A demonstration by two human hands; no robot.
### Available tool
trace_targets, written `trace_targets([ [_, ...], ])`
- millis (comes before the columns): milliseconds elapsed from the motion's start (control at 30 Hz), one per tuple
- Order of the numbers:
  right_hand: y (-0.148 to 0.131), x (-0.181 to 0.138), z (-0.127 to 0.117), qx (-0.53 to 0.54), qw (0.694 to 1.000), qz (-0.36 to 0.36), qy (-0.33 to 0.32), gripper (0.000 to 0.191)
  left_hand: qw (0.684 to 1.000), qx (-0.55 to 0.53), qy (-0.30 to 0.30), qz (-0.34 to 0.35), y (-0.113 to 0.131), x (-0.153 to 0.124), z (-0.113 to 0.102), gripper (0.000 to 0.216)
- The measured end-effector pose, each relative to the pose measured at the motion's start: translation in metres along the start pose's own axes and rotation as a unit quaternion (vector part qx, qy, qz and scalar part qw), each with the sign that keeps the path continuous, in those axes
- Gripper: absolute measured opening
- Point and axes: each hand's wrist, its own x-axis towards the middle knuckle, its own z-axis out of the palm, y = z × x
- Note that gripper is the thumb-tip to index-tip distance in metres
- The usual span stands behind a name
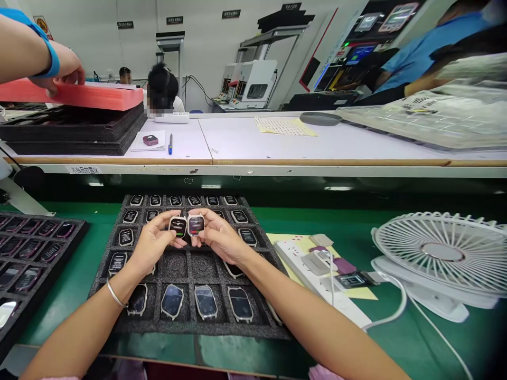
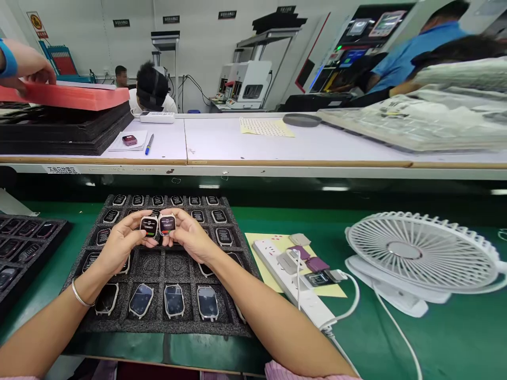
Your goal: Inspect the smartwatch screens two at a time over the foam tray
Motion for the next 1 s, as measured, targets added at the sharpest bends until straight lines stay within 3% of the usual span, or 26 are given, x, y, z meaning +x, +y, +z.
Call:
trace_targets([
  [433,0.0019,-0.0004,0.0002,-0.011,0.999,0.028,0.025,0.04,0.999,-0.022,0.006,-0.046,-0.0007,-0.002,0.0017,0.048],
  [1000,0.0018,-0.0014,-0.0014,-0.019,0.999,0.039,0.027,0.036,0.998,-0.029,0.009,-0.048,-0.0017,-0.0032,0.0028,0.045],
])
